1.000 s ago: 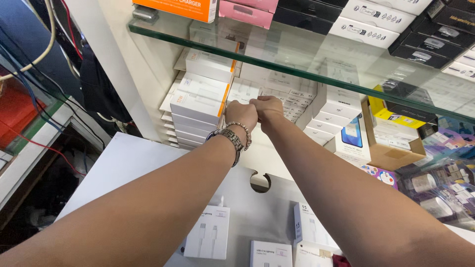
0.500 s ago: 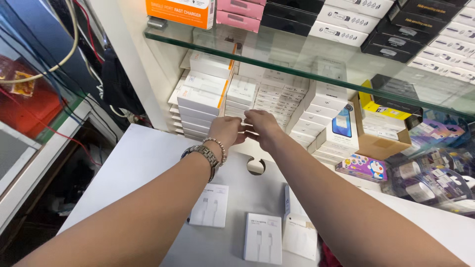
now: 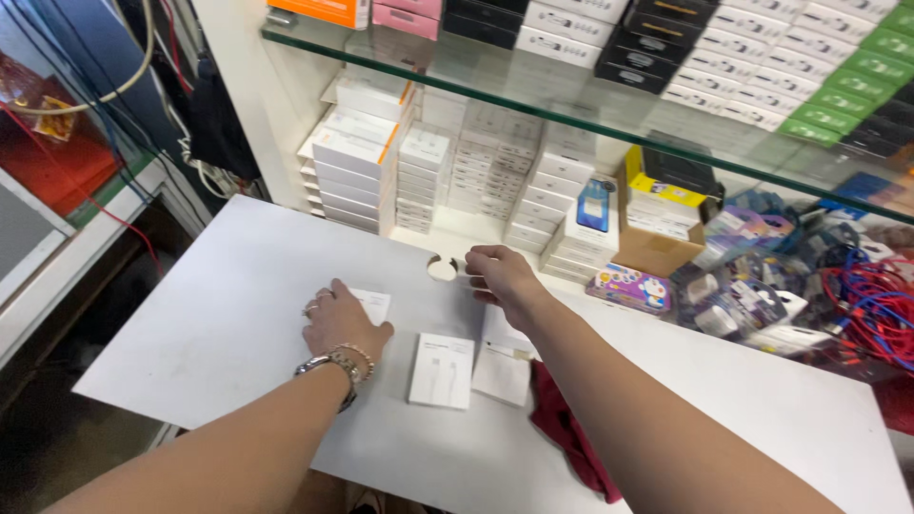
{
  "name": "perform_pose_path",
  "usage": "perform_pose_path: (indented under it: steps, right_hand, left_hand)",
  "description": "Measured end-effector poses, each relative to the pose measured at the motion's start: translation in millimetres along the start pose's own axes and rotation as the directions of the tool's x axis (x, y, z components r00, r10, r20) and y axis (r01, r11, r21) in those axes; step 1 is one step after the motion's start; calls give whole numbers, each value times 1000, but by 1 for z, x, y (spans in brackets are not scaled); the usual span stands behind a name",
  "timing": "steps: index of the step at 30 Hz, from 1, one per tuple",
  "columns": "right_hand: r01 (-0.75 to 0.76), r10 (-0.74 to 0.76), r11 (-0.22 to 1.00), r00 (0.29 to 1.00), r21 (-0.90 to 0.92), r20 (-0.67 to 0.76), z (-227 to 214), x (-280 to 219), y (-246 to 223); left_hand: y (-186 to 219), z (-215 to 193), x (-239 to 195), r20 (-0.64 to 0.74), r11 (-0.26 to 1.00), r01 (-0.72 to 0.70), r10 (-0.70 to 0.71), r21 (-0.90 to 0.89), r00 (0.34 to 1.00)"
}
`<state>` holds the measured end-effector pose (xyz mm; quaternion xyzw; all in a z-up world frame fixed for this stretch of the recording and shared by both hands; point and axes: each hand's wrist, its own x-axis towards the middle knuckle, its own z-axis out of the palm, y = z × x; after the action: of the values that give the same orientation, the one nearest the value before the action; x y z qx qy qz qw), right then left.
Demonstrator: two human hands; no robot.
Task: The person repeatedly wipes small white product boxes with a maroon cloth and places them on a glass shelf. The person handles the boxes one at a time, wiping each surface before stacking them on the shelf.
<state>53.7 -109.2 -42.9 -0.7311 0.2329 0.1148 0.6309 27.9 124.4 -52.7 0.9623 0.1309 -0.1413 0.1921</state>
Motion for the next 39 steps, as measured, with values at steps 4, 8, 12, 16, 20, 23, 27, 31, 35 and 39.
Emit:
perform_pose_path:
  steps: [4, 8, 12, 16, 20, 23, 27, 31, 35, 39]
  right_hand:
    - [-2, -113, 934, 947, -357, -300, -55, -52, 30]
    - [-287, -66, 670, 896, -685, -440, -75, -105, 51]
    - [-259, -11, 561, 947, -786, -320, -92, -150, 79]
    - [-93, -185, 550, 955, -830, -230, -111, -178, 114]
    - [234, -194, 968, 928, 93, -319, -145, -175, 84]
    - [325, -269, 887, 941, 329, -203, -152, -174, 39]
    - [393, -358, 868, 919, 305, -165, -127, -171, 8]
    - [382, -326, 812, 924, 441, -200, -141, -174, 3]
    - [451, -324, 725, 890, 520, -321, -146, -174, -2]
    - [571, -529, 816, 802, 92, -278, -113, -173, -9]
  left_hand:
    - [15, -1, -13, -161, 978, -65, 33, -200, 986]
    - [58, -5, -34, -208, 872, -179, 91, -456, 974]
    - [98, 1, -56, -113, 780, -232, 206, -581, 972]
    - [117, 18, -77, -90, 649, -375, 428, -662, 899]
    - [122, 30, -97, -89, 657, -522, 573, -544, 815]
    - [132, 33, -119, -322, 543, -728, 661, -418, 678]
    - [155, 25, -152, -295, 567, -671, 616, -478, 731]
    - [148, 0, -165, -153, 514, -578, 649, -634, 745]
    - [152, -10, -163, -36, 237, -289, 713, -928, 700]
    - [166, 1, -146, 111, 346, -67, 470, -936, 876]
